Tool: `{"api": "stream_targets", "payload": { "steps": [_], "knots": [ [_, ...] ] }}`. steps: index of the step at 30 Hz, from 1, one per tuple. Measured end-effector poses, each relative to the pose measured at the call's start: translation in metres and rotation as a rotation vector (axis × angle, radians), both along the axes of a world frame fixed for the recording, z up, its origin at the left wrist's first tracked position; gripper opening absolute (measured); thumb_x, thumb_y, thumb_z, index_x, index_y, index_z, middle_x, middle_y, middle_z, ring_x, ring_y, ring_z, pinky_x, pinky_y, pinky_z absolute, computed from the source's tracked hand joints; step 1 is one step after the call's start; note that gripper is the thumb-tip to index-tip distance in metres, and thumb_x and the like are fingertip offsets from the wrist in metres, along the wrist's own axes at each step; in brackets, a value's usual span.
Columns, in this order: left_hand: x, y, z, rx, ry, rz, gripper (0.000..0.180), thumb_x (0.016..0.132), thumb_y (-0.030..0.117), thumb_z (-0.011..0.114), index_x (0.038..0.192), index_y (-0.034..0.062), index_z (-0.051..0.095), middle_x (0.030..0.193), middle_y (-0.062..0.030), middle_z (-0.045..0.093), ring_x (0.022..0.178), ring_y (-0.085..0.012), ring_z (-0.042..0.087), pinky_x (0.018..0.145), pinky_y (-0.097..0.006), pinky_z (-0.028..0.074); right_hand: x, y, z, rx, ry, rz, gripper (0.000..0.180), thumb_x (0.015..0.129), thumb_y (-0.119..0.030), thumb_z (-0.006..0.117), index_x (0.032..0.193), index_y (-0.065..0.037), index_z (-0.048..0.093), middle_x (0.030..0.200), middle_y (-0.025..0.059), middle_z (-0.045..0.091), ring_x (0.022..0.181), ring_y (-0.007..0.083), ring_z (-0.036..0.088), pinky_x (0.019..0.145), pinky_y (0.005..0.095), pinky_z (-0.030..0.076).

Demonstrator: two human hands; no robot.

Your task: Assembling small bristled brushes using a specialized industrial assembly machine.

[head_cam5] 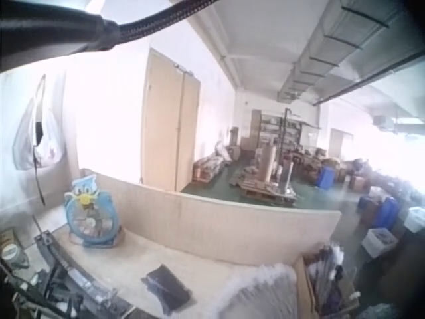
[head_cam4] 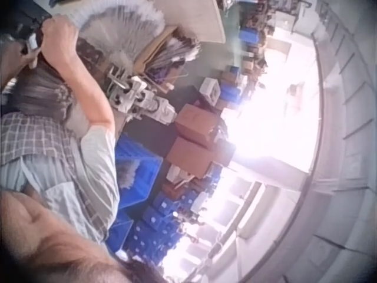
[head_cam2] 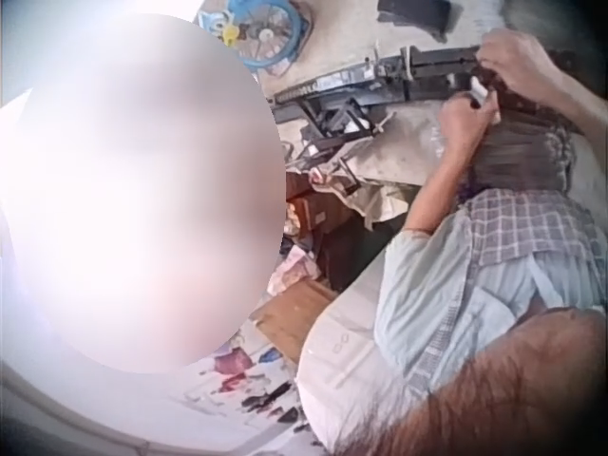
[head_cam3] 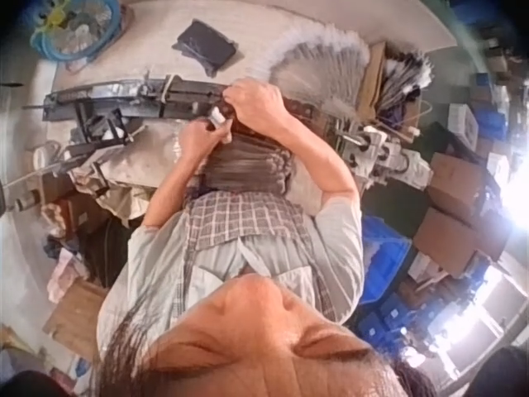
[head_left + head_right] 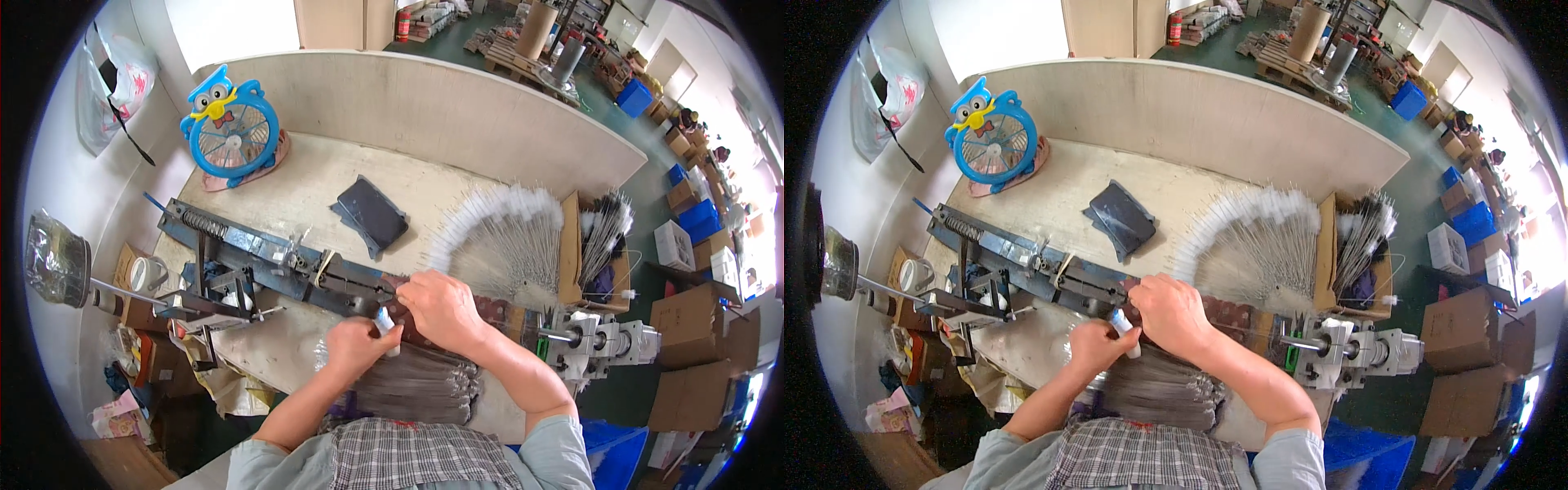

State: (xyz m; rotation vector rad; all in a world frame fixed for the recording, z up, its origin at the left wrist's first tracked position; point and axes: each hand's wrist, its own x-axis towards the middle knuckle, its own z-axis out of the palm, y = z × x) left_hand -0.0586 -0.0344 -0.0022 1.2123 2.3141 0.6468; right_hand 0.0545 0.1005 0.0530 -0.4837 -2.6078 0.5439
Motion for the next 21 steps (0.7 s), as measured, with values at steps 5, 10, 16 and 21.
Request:
{"api": "stream_targets", "payload": {
  "steps": [5, 10, 16, 21],
  "knots": [
    [0.0, -0.001, -0.021, 0.072, -0.172, 0.064, 0.049, 0.072, 0.049, 0.07, 0.076, 0.0002, 0.066, 0.065, -0.0117, 0.064, 0.059, -0.025, 0.063, 0.056, -0.035, 0.048, 0.021, 0.004, 0.017, 0.132, 0.199, 0.008, 0.013, 0.075, -0.008, 0.064, 0.088, -0.005, 0.064, 0.08, 0.0059, 0.061, 0.073, 0.0243, 0.059, 0.063, 0.0353, 0.049],
    [0.029, 0.008, -0.033, 0.615, -1.177, 0.375, 0.022, 0.077, 0.019, 0.071, 0.084, 0.0031, 0.057, 0.072, -0.0028, 0.061, 0.058, -0.0131, 0.058, 0.054, -0.029, 0.047, 0.091, -0.017, 0.009, 0.12, 0.092, -0.105, 0.023, 0.078, -0.013, 0.064, 0.1, -0.006, 0.062, 0.087, 0.0039, 0.06, 0.076, 0.0208, 0.061, 0.062, 0.0349, 0.05],
    [0.009, 0.008, -0.025, 0.2, -0.511, 0.133, 0.02, 0.069, 0.011, 0.069, 0.079, 0.0016, 0.054, 0.069, -0.0078, 0.059, 0.063, -0.0134, 0.059, 0.056, -0.029, 0.046, 0.109, -0.005, -0.054, -0.031, -0.049, -0.166, 0.028, 0.078, -0.02, 0.067, 0.102, -0.007, 0.061, 0.088, 0.0065, 0.057, 0.075, 0.0245, 0.062, 0.062, 0.0364, 0.05],
    [-0.017, -0.016, -0.018, 0.061, -0.317, 0.055, 0.026, 0.074, 0.016, 0.073, 0.09, 0.0014, 0.059, 0.076, -0.0085, 0.063, 0.068, -0.0134, 0.06, 0.061, -0.027, 0.048, 0.101, 0.002, -0.056, -0.043, -0.14, -0.052, 0.023, 0.076, -0.024, 0.069, 0.091, -0.01, 0.06, 0.086, 0.006, 0.055, 0.078, 0.0258, 0.061, 0.063, 0.0372, 0.05]
  ]
}}
